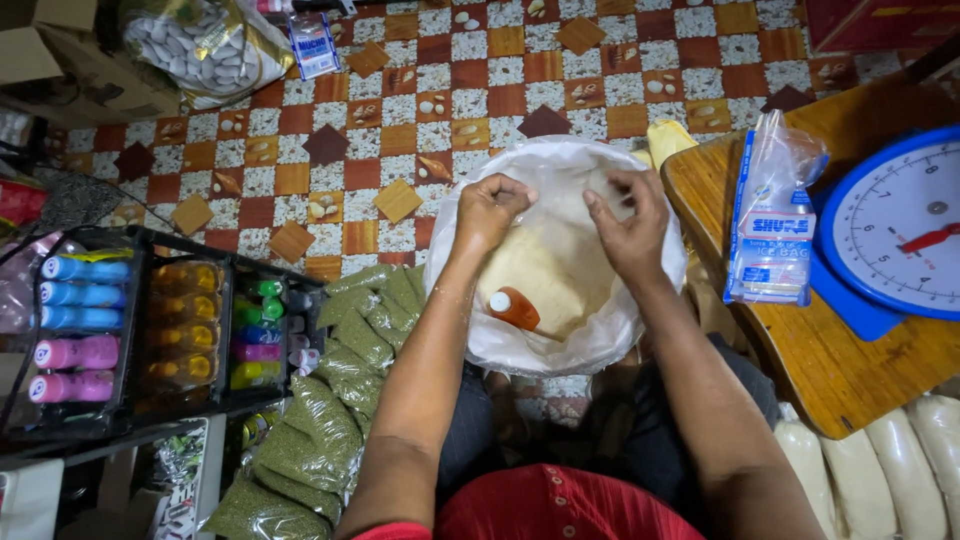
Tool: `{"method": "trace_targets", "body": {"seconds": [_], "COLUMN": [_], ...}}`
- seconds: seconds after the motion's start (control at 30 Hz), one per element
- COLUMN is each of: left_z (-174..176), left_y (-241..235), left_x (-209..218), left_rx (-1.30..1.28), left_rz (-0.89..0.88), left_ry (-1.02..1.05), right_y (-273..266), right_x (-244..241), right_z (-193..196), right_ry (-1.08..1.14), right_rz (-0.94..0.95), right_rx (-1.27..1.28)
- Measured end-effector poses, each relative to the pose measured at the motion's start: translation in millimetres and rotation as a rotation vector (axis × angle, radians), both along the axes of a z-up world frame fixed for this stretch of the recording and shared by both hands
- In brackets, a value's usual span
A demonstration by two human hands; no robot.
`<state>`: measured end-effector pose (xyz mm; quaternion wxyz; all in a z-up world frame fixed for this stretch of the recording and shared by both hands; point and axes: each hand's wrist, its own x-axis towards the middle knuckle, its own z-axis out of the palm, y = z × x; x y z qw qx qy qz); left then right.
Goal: Packaging bulk white powder into smaller plastic bags and weighing them on a mechanical scale.
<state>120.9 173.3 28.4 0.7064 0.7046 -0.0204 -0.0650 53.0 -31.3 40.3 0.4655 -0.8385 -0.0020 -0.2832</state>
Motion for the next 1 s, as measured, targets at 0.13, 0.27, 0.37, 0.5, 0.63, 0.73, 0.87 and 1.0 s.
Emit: {"method": "trace_targets", "body": {"seconds": [0.13,0.27,0.37,0.5,0.63,0.73,0.87,1.0], "left_z": [-12,-27,-30,-51,-41,-33,-45,-28], "left_y": [-23,-38,-51,-52,-52,-54,-53,-47], "left_x": [-7,-16,-28,-16,-20,-23,-18,-21], "left_rx": [0.108,0.251,0.128,-0.009,-0.094,-0.099,-0.05,-0.104], "left_rz": [-0.01,-0.083,-0.112,-0.129,-0.105,-0.098,-0.088,-0.038], "left_ry": [-0.078,-0.122,-0.071,0.042,0.202,0.283,0.254,0.298], "right_y": [12,10,-5,-18,-24,-26,-27,-29], "right_x": [7,9,14,12,13,16,17,23], "right_z": [-33,-45,-75,-47,-49,-55,-55,-75], "right_ry": [0.245,0.503,0.567,0.599,0.569,0.528,0.473,0.463], "right_rz": [0.161,0.223,0.209,0.27,0.341,0.333,0.324,0.349], "right_rx": [0.626,0.941,1.145,1.371,1.543,1.577,1.573,1.513]}}
